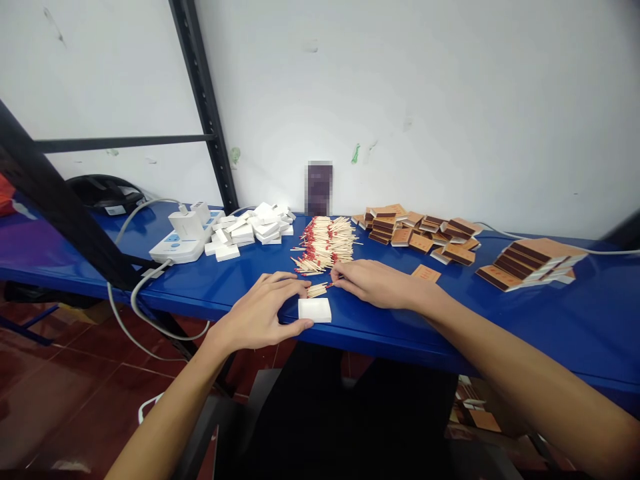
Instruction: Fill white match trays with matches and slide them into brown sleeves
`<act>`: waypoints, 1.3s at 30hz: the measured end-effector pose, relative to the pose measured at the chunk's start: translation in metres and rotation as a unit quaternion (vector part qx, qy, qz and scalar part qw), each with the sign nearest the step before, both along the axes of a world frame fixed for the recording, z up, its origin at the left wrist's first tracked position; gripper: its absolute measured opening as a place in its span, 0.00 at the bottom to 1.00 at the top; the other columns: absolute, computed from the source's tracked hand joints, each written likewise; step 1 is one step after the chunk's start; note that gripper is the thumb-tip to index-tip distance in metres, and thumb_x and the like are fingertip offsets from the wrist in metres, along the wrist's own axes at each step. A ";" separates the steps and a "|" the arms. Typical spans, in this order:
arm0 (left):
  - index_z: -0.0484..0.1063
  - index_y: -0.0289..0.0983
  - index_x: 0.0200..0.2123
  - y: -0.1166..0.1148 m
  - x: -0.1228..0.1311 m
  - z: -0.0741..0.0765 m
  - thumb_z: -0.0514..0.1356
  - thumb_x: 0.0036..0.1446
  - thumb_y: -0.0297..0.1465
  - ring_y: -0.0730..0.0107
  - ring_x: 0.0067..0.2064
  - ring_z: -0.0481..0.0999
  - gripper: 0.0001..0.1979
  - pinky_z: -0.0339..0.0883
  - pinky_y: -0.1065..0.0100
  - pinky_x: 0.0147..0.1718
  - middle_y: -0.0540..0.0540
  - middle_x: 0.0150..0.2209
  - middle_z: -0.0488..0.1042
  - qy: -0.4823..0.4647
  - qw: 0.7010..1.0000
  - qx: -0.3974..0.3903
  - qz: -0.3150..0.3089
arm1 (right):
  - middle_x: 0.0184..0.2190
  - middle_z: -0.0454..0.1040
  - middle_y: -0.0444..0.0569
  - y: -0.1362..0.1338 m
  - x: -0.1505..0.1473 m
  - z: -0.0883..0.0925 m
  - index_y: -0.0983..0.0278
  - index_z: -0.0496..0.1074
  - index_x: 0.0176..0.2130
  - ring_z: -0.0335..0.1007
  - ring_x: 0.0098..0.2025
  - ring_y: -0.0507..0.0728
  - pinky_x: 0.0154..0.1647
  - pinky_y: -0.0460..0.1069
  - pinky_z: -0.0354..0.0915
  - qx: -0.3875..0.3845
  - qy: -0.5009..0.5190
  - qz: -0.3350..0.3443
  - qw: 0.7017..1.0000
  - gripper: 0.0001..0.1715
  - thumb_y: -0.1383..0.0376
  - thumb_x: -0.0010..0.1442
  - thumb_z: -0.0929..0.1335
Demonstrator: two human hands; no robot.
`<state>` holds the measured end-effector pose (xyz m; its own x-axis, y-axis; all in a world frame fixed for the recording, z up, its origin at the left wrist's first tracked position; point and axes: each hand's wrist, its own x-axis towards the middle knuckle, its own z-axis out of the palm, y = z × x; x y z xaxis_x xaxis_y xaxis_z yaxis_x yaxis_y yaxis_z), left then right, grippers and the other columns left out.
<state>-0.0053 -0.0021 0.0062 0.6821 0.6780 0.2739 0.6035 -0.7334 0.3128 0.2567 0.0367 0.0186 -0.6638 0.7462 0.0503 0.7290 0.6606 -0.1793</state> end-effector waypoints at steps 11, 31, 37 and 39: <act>0.70 0.40 0.38 -0.002 -0.002 -0.002 0.65 0.53 0.40 0.57 0.56 0.67 0.13 0.59 0.58 0.57 0.45 0.54 0.70 -0.038 0.998 0.050 -0.020 | 0.32 0.71 0.50 -0.007 0.003 0.009 0.62 0.63 0.41 0.64 0.30 0.56 0.31 0.49 0.54 -0.028 -0.046 -0.016 0.998 0.15 0.57 0.71 0.54; 0.70 0.39 0.38 -0.004 -0.003 -0.005 0.64 0.53 0.41 0.59 0.48 0.69 0.14 0.57 0.55 0.54 0.46 0.47 0.70 -0.029 0.997 0.067 -0.021 | 0.36 0.76 0.50 -0.002 -0.034 0.005 0.62 0.70 0.44 0.70 0.37 0.56 0.36 0.48 0.56 0.016 0.034 0.040 0.998 0.12 0.61 0.68 0.61; 0.70 0.40 0.38 -0.003 -0.003 -0.006 0.64 0.53 0.42 0.58 0.49 0.69 0.14 0.58 0.56 0.53 0.45 0.48 0.69 -0.036 0.996 0.074 -0.017 | 0.37 0.76 0.50 -0.006 -0.031 0.010 0.62 0.72 0.47 0.70 0.38 0.57 0.37 0.49 0.58 0.007 0.044 0.039 0.998 0.14 0.59 0.67 0.63; 0.70 0.40 0.38 -0.003 -0.003 -0.007 0.64 0.53 0.42 0.58 0.49 0.69 0.14 0.58 0.56 0.53 0.45 0.48 0.69 -0.036 0.997 0.073 -0.017 | 0.39 0.77 0.52 -0.007 -0.024 0.014 0.62 0.71 0.51 0.71 0.40 0.58 0.38 0.50 0.59 -0.002 0.046 0.036 0.998 0.18 0.57 0.67 0.62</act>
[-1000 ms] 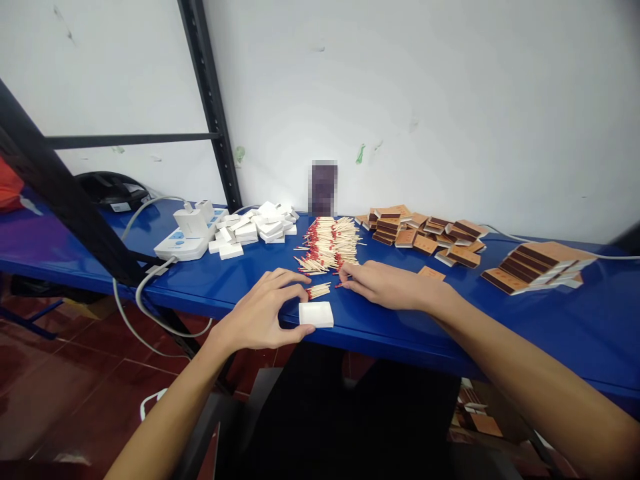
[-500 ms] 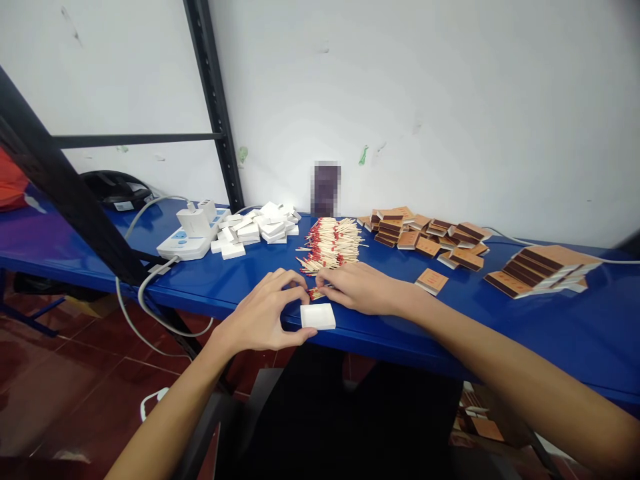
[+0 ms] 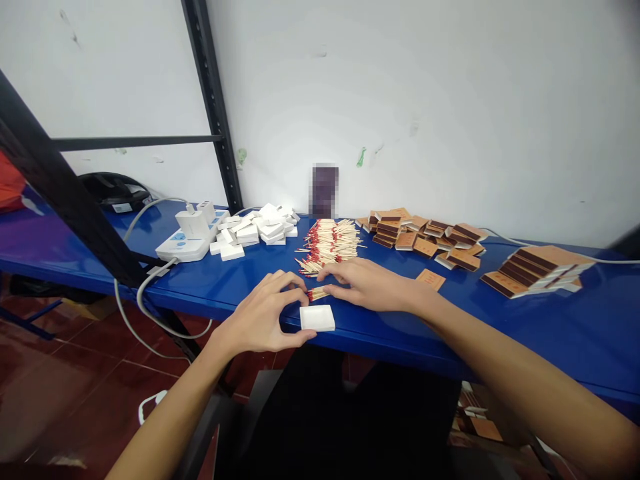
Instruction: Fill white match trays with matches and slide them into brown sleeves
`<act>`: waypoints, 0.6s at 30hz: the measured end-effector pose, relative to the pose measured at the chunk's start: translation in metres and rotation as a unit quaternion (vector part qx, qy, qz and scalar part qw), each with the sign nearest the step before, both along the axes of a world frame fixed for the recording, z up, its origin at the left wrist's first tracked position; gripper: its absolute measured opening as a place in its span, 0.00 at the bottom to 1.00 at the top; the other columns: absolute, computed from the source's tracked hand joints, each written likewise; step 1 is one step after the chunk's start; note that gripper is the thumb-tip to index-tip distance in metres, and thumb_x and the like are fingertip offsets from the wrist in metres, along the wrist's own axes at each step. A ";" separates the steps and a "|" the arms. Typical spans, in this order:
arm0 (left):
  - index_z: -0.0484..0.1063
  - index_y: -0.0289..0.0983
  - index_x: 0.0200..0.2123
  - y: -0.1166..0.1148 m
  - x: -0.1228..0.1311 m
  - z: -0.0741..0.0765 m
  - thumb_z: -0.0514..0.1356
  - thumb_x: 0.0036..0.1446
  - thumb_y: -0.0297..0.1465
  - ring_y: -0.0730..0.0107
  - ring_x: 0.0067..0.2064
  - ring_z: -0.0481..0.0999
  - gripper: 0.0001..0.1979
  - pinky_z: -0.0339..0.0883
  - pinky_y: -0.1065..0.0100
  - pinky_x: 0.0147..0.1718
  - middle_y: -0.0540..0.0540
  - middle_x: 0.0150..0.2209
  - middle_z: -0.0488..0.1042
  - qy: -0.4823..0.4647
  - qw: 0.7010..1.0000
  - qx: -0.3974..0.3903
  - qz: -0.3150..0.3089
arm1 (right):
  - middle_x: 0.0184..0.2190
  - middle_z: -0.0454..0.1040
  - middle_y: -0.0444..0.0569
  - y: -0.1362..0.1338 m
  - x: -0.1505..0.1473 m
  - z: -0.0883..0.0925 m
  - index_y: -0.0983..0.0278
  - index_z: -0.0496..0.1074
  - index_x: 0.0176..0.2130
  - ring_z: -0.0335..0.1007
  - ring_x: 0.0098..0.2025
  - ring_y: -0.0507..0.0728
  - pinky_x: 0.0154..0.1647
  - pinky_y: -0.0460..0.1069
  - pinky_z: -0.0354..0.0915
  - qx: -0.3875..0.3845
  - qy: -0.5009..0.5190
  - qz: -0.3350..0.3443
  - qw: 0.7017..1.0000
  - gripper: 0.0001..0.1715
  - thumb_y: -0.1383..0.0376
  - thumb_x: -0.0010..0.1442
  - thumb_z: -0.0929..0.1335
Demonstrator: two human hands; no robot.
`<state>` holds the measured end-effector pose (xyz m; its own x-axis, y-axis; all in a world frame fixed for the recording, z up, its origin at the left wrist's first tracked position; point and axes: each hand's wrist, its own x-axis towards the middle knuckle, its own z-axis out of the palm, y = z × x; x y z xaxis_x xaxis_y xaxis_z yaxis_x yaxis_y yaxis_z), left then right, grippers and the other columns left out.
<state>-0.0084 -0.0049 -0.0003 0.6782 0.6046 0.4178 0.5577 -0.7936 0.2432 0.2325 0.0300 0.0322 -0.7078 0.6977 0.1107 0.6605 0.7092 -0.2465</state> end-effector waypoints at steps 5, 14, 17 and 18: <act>0.71 0.39 0.37 -0.001 0.000 0.001 0.64 0.53 0.43 0.59 0.47 0.69 0.15 0.58 0.56 0.52 0.46 0.45 0.69 0.008 1.000 -0.008 0.005 | 0.47 0.76 0.54 0.005 0.005 0.000 0.62 0.70 0.54 0.70 0.46 0.60 0.43 0.51 0.60 -0.034 0.005 0.025 0.999 0.27 0.48 0.66 0.62; 0.72 0.40 0.38 0.001 0.003 0.002 0.63 0.55 0.44 0.60 0.44 0.69 0.15 0.60 0.56 0.50 0.47 0.40 0.72 0.014 0.999 -0.031 0.038 | 0.32 0.73 0.49 0.013 -0.006 0.010 0.65 0.70 0.43 0.66 0.31 0.54 0.31 0.47 0.57 -0.116 -0.056 0.013 0.992 0.20 0.51 0.67 0.62; 0.72 0.39 0.38 0.002 0.003 0.002 0.63 0.55 0.45 0.60 0.44 0.69 0.16 0.61 0.58 0.48 0.47 0.40 0.72 0.012 0.998 -0.037 0.049 | 0.32 0.74 0.50 0.013 -0.006 0.014 0.65 0.70 0.43 0.66 0.31 0.55 0.31 0.47 0.57 -0.113 -0.088 0.012 0.990 0.21 0.51 0.67 0.61; 0.72 0.39 0.39 0.002 0.003 0.002 0.63 0.55 0.45 0.60 0.44 0.69 0.16 0.61 0.58 0.47 0.48 0.39 0.72 0.010 0.998 -0.038 0.049 | 0.33 0.74 0.51 0.013 -0.006 0.014 0.65 0.70 0.44 0.66 0.31 0.55 0.31 0.47 0.57 -0.107 -0.102 0.014 0.989 0.21 0.51 0.67 0.60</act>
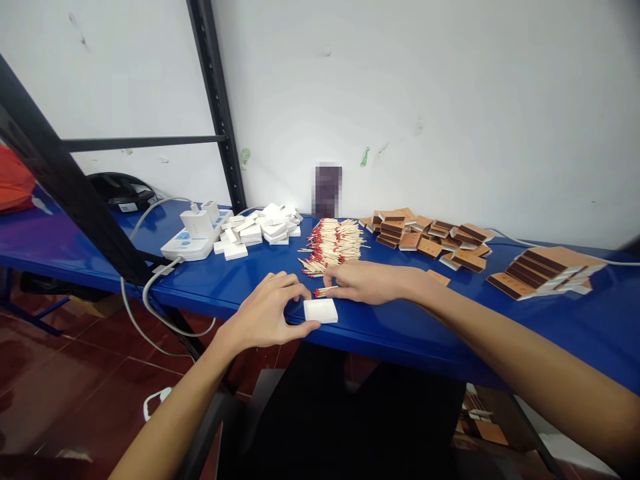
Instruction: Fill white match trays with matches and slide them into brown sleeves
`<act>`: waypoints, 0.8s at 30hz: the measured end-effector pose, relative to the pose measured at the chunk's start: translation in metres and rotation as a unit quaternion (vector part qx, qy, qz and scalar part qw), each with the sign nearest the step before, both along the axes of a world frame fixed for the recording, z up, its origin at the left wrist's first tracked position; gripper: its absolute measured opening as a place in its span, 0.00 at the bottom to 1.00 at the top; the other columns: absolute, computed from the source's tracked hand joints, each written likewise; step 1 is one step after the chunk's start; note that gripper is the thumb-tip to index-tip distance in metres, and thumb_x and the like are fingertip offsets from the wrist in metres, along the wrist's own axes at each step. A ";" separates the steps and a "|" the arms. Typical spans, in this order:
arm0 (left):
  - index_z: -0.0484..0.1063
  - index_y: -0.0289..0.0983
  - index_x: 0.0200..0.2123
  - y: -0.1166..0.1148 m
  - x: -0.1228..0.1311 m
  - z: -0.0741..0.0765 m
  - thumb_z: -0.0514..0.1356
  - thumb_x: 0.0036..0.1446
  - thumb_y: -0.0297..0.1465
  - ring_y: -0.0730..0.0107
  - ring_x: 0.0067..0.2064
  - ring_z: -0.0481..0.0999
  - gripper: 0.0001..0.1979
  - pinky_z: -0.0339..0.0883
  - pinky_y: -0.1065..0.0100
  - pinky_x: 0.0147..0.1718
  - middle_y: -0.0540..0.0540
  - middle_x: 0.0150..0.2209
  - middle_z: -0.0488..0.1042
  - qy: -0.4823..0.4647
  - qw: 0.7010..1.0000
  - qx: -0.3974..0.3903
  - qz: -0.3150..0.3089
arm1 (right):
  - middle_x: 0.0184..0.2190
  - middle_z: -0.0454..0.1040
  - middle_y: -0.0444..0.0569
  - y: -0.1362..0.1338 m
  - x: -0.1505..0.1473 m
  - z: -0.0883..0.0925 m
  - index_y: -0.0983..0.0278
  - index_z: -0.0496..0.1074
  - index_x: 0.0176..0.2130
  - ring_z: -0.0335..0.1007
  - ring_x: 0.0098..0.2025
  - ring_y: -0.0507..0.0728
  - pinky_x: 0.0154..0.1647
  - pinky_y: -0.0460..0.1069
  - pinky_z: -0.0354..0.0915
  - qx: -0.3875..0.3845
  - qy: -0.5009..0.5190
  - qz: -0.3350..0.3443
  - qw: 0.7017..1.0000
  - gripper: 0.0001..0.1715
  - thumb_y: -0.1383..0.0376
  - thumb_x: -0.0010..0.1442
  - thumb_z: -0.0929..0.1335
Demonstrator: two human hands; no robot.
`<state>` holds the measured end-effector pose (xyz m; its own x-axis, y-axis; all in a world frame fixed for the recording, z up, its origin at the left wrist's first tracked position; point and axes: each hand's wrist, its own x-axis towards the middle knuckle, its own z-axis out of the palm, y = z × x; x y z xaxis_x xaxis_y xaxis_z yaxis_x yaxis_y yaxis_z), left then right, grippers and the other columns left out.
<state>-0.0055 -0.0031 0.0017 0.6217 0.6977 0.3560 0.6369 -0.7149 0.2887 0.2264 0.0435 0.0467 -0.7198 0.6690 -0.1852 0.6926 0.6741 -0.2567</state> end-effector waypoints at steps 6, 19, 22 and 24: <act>0.72 0.40 0.39 0.000 0.000 0.001 0.64 0.54 0.44 0.62 0.40 0.69 0.15 0.60 0.60 0.43 0.49 0.36 0.71 -0.003 1.000 -0.006 0.001 | 0.31 0.73 0.51 0.004 -0.002 0.002 0.65 0.69 0.41 0.65 0.30 0.55 0.29 0.48 0.56 0.044 -0.043 0.024 0.998 0.20 0.52 0.68 0.59; 0.73 0.40 0.39 0.001 0.001 0.001 0.64 0.55 0.45 0.63 0.39 0.69 0.16 0.61 0.61 0.43 0.50 0.33 0.70 -0.006 1.000 -0.016 0.014 | 0.31 0.73 0.50 0.009 -0.003 -0.004 0.65 0.69 0.41 0.63 0.29 0.54 0.28 0.47 0.55 0.025 -0.008 0.013 1.000 0.21 0.51 0.66 0.61; 0.73 0.40 0.39 0.002 0.001 0.000 0.64 0.55 0.45 0.63 0.38 0.69 0.16 0.61 0.61 0.42 0.50 0.33 0.69 -0.011 1.000 -0.016 0.020 | 0.30 0.72 0.48 0.008 -0.002 0.001 0.65 0.69 0.38 0.62 0.29 0.53 0.28 0.47 0.54 0.017 0.020 0.015 1.000 0.19 0.52 0.66 0.61; 0.73 0.40 0.38 0.003 0.001 0.000 0.63 0.55 0.47 0.63 0.38 0.69 0.17 0.61 0.61 0.41 0.50 0.33 0.69 -0.016 0.999 -0.019 0.023 | 0.29 0.71 0.47 0.006 -0.001 0.007 0.64 0.69 0.36 0.61 0.28 0.53 0.29 0.47 0.54 0.008 0.046 0.021 0.999 0.17 0.54 0.66 0.61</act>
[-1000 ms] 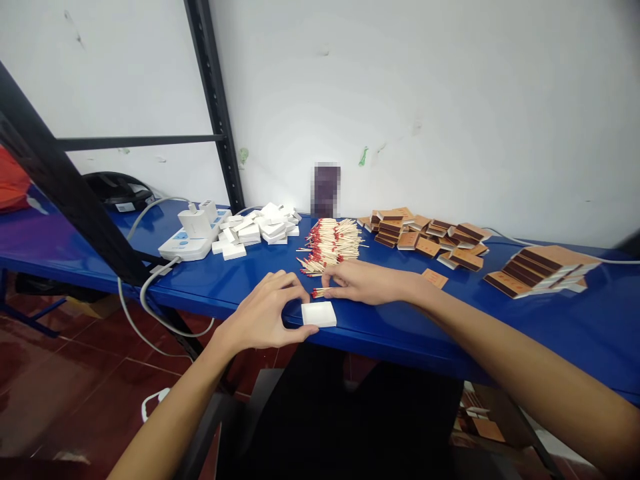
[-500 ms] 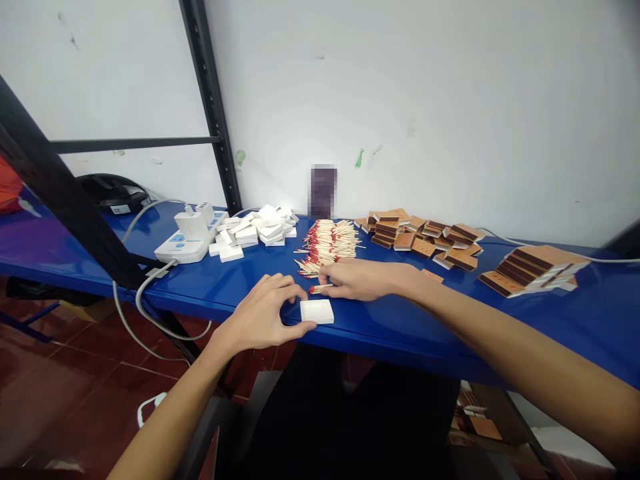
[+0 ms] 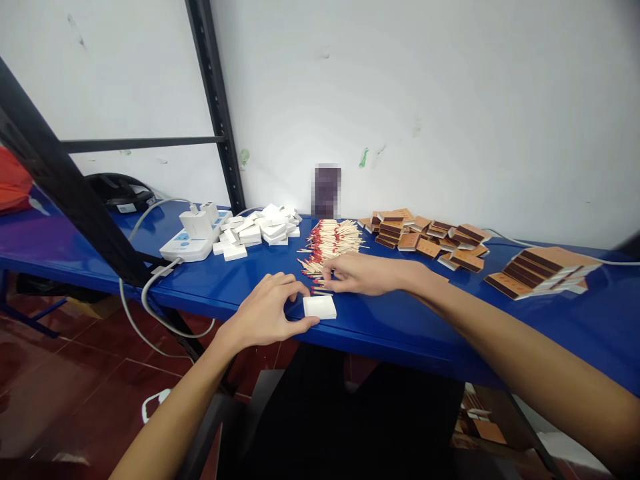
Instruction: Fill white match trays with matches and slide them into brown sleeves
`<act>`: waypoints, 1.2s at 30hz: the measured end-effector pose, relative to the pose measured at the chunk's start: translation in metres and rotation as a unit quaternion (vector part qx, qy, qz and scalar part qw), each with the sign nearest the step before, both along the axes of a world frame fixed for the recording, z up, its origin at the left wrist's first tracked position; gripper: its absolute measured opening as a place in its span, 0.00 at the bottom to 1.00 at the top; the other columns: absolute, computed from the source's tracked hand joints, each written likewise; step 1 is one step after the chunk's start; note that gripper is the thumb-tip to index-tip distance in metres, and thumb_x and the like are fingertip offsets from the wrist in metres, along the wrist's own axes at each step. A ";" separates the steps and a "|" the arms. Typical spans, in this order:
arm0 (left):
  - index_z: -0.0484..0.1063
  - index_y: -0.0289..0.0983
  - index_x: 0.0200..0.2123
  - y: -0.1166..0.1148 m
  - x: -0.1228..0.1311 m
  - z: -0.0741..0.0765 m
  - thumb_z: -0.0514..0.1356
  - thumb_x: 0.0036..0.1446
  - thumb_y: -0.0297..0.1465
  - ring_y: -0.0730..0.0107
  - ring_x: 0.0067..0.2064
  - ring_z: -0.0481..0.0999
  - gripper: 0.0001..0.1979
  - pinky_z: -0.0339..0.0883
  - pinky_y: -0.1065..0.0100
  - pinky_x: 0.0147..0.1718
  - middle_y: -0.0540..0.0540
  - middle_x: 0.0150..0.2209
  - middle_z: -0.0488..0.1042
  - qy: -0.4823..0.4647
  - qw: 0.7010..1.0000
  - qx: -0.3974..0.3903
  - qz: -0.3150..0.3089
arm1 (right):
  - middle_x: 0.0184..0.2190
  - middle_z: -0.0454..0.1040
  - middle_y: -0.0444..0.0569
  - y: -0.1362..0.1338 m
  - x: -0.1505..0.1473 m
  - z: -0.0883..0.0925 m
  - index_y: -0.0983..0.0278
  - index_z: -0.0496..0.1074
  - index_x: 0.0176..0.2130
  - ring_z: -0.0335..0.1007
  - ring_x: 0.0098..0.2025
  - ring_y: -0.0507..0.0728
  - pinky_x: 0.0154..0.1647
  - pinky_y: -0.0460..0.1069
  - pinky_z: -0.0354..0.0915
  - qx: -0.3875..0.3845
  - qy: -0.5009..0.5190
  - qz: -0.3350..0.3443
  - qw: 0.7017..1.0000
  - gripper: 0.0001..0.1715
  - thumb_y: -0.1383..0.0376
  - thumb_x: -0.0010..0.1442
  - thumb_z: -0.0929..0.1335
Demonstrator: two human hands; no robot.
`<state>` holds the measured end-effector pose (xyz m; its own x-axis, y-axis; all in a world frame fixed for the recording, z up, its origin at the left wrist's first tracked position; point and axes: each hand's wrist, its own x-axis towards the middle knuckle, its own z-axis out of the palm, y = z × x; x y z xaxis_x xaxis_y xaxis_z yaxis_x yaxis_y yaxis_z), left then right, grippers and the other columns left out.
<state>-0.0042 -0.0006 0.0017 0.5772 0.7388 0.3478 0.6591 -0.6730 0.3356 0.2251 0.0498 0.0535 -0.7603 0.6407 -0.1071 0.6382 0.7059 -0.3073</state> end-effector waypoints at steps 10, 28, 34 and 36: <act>0.73 0.40 0.40 0.002 0.000 0.000 0.62 0.55 0.48 0.63 0.38 0.69 0.19 0.61 0.61 0.41 0.49 0.33 0.69 0.005 1.000 -0.009 0.009 | 0.26 0.69 0.44 -0.012 -0.006 0.005 0.64 0.72 0.37 0.61 0.26 0.52 0.27 0.46 0.54 -0.016 -0.001 0.014 1.000 0.12 0.58 0.63 0.64; 0.72 0.40 0.40 -0.001 -0.003 0.002 0.63 0.54 0.43 0.62 0.40 0.68 0.15 0.62 0.59 0.45 0.49 0.34 0.68 0.022 1.000 -0.003 -0.017 | 0.29 0.75 0.50 -0.003 0.000 -0.006 0.66 0.74 0.33 0.66 0.30 0.54 0.29 0.48 0.55 0.063 -0.035 -0.094 0.993 0.14 0.60 0.63 0.65; 0.71 0.39 0.40 -0.003 -0.003 0.002 0.64 0.54 0.42 0.62 0.41 0.67 0.15 0.62 0.60 0.45 0.49 0.35 0.67 0.021 0.999 -0.006 -0.029 | 0.25 0.74 0.48 -0.001 -0.005 -0.011 0.66 0.71 0.26 0.64 0.27 0.52 0.27 0.48 0.54 0.053 -0.020 -0.110 0.992 0.09 0.67 0.57 0.65; 0.71 0.39 0.39 -0.004 -0.003 0.003 0.64 0.53 0.42 0.63 0.40 0.67 0.15 0.61 0.60 0.45 0.49 0.34 0.67 0.022 0.999 -0.010 -0.033 | 0.25 0.74 0.47 0.000 -0.006 -0.012 0.65 0.70 0.26 0.64 0.26 0.52 0.27 0.47 0.54 0.053 -0.010 -0.111 0.992 0.08 0.69 0.56 0.65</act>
